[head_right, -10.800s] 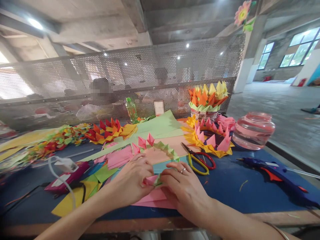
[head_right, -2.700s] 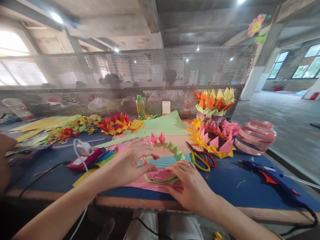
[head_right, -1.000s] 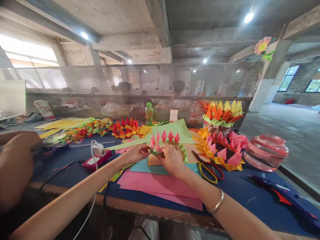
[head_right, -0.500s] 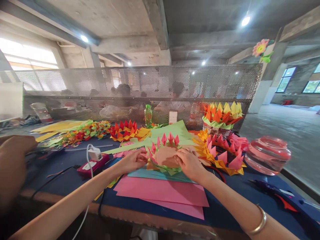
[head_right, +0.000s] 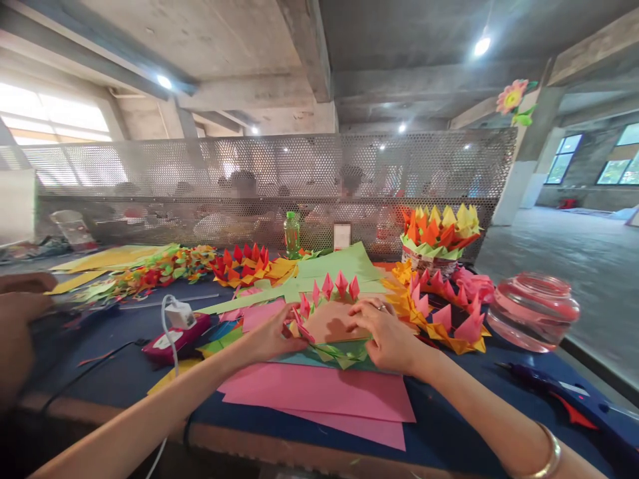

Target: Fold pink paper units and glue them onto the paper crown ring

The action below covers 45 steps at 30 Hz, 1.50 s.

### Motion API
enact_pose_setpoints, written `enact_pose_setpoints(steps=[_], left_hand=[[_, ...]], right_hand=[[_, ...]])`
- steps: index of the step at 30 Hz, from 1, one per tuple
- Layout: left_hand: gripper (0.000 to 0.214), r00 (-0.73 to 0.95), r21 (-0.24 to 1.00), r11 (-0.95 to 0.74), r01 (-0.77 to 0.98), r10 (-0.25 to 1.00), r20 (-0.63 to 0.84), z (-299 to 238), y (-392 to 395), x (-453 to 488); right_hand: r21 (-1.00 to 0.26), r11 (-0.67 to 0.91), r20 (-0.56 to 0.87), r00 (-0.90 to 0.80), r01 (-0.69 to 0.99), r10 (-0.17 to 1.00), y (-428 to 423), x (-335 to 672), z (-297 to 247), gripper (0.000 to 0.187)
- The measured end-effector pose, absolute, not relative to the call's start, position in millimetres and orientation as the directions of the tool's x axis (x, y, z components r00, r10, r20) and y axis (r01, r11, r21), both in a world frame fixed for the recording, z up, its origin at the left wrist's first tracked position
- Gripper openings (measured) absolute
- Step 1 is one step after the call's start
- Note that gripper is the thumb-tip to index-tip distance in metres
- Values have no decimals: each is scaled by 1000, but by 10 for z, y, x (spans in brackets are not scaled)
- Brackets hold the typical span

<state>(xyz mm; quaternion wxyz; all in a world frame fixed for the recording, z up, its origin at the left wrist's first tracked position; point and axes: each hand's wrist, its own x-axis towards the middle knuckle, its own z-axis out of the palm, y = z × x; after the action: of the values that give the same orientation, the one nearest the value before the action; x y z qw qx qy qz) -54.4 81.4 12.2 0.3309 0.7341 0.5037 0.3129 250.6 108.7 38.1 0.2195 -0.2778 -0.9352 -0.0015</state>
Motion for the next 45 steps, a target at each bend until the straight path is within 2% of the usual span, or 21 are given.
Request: enact_pose_setpoints(steps=[9,13,17,21,26,30,35,45], left_hand=[[34,298,807,-255,533,949,103,238,883,-327],[37,224,771,-265,579,961,162,308,1063,-314],[36,135,664,-263,700,962,238,357,1166,-479],[35,109,485,-226,845,960,257,417,1092,-803],[32,136,235,-161,959,983,120,529,914,-1139],[32,154,87,-154,984,988,4,574,840,-1185],[32,159,11,-159,987,985,-59,590,888,-1162],[32,155,-84,-159,984,987,-51,538,962,-1124]], right_hand=[[-32,821,372,-756,570,539,1200,2613,185,22],[4,799,390,-737,601,552,1260,2464,225,26],[27,773,406,-714,634,571,1272,2305,219,28],[22,755,431,-688,655,584,1227,2250,164,28],[-30,757,497,-647,653,578,1145,2299,142,31],[-77,779,547,-627,622,555,1101,2342,111,27],[-114,795,583,-608,595,539,1064,2396,57,27],[-152,810,602,-597,567,530,997,2431,93,24]])
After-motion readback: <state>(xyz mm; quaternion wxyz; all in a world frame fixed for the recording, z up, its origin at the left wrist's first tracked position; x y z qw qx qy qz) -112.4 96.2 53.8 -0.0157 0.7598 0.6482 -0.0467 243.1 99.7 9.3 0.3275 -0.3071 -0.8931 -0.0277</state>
